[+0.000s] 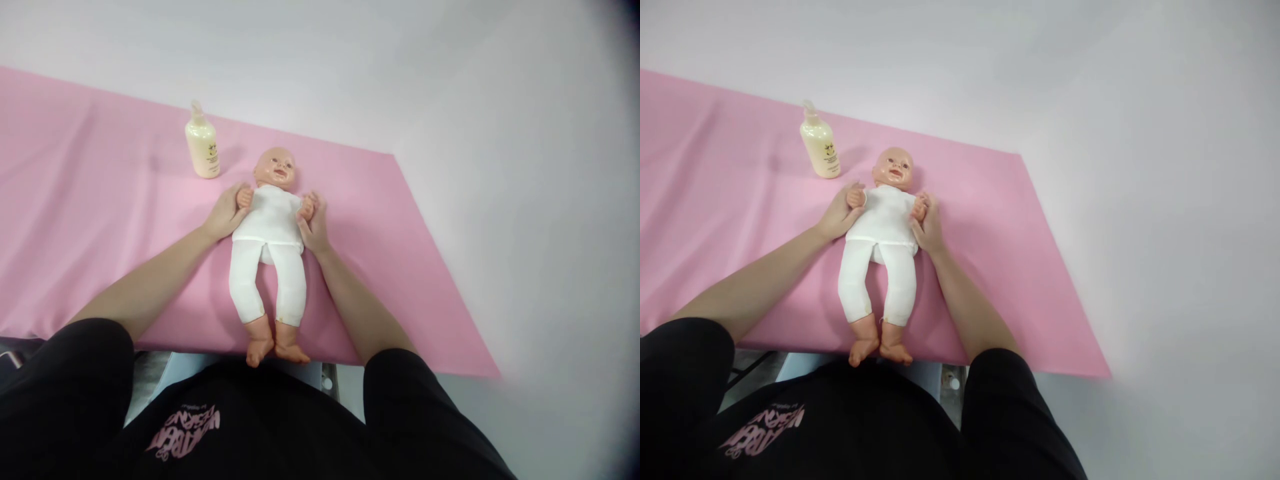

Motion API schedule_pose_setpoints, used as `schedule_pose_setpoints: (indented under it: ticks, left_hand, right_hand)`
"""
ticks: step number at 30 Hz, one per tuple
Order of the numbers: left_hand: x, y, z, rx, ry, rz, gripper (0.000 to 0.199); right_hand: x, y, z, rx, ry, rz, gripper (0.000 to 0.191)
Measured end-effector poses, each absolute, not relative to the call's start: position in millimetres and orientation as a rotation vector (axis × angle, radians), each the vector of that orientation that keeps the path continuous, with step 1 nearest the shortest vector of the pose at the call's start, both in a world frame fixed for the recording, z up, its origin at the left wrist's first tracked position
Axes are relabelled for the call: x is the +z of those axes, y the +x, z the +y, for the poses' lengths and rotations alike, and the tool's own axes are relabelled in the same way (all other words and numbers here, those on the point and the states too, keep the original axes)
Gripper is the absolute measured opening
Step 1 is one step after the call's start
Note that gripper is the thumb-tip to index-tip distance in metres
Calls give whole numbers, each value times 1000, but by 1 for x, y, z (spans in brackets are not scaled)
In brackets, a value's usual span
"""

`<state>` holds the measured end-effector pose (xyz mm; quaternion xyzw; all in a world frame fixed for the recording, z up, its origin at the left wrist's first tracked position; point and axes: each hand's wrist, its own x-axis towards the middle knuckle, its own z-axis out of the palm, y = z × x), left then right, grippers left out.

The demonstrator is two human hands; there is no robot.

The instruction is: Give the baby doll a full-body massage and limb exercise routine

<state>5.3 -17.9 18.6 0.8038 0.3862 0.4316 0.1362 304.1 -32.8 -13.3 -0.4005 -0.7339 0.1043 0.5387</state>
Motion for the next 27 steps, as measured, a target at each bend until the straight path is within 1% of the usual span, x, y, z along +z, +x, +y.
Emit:
schedule_pose_setpoints:
  ticks: [2, 5, 7, 9, 12, 15, 18, 23, 27]
  left_hand:
    - [12, 5, -11, 1284, 2275, 1107, 84]
    - [3, 2, -1, 1293, 2218, 1109, 86]
    - [-2, -1, 3, 1262, 2206, 1142, 86]
    - [-5, -3, 5, 1238, 2208, 1189, 85]
    - [-7, -8, 6, 1237, 2219, 1280, 79]
    - [-8, -10, 5, 1228, 2243, 1399, 69]
    - [-7, -10, 5, 1215, 2248, 1495, 65]
    - [-3, -5, 3, 1197, 2190, 1529, 56]
    - [3, -4, 0, 1188, 2178, 1541, 51]
  right_hand:
    - [-19, 304, -26, 204, -1035, -1682, 82]
    - [-22, 307, -18, 108, -1161, -1640, 84]
    - [-21, 310, -15, 80, -1223, -1691, 83]
    - [-18, 313, -14, 102, -1252, -1772, 78]
    - [-18, 315, -13, 169, -1258, -1796, 72]
    - [-24, 317, -12, 236, -1241, -1717, 71]
    - [-28, 317, -12, 318, -1268, -1636, 69]
    - [-22, 317, -15, 413, -1280, -1597, 64]
    - [-22, 320, -15, 389, -1276, -1629, 61]
